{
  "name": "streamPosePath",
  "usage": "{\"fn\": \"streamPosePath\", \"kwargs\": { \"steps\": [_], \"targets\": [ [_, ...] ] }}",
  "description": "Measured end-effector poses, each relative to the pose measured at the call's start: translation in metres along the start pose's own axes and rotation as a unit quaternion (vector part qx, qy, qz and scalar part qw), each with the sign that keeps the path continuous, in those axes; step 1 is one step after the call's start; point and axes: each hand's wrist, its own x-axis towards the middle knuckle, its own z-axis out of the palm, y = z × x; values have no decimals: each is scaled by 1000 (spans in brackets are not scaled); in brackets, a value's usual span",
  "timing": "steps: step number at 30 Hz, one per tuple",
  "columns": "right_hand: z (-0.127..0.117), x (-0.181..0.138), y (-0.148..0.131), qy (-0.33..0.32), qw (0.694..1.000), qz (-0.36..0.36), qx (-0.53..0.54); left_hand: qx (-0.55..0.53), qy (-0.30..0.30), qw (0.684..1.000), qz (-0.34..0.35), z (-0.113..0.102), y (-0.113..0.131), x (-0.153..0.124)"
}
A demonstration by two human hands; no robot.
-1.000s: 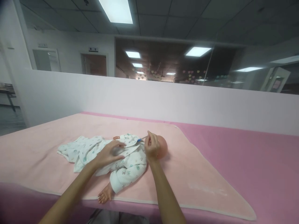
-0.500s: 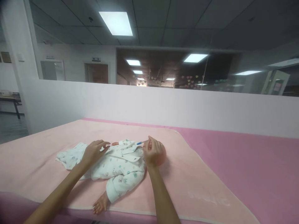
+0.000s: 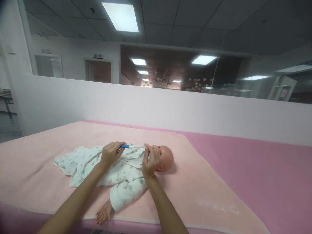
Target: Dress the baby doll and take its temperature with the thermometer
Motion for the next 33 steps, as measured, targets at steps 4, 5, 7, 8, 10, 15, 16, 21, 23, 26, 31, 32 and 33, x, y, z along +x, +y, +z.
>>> {"fn": "streamPosePath", "kwargs": {
  "steps": [4, 5, 7, 8, 10, 15, 16, 21, 23, 26, 31, 32, 33],
  "targets": [
    [2, -2, 2, -9, 1000, 8, -2, -10, 10, 1000, -25, -3, 2, -10],
    [2, -2, 3, -13, 1000, 2, -4, -14, 9, 999, -30, -2, 3, -12],
    [2, -4, 4, -22, 1000, -17, -13, -20, 11, 999, -48, 0, 7, -14],
    [2, -4, 5, -29, 999, -28, -20, -23, 11, 998, -59, 1, 8, -15],
    [2, -4, 6, -45, 997, -48, -36, -33, 9, 996, -82, 2, 9, -17],
    [1, -3, 5, -70, 993, -75, -60, -70, -6, 988, -139, 0, 10, -15],
    [1, -3, 5, -72, 993, -78, -60, -73, -12, 986, -147, 0, 10, -14],
    [1, -2, 4, -81, 991, -81, -66, -69, -41, 983, -165, -1, 11, -12],
    [1, -1, 4, -80, 990, -85, -73, -70, -45, 982, -168, -1, 11, -12],
    [1, 0, 3, -75, 990, -94, -79, -78, -50, 981, -168, -1, 12, -11],
    [1, -2, 2, -89, 987, -115, -72, -81, -62, 980, -173, -2, 14, -10],
    [1, -2, 2, -93, 986, -122, -66, -82, -65, 979, -174, -2, 14, -10],
    [1, -3, 2, -96, 985, -129, -59, -83, -68, 979, -175, -2, 14, -10]
  ]
}}
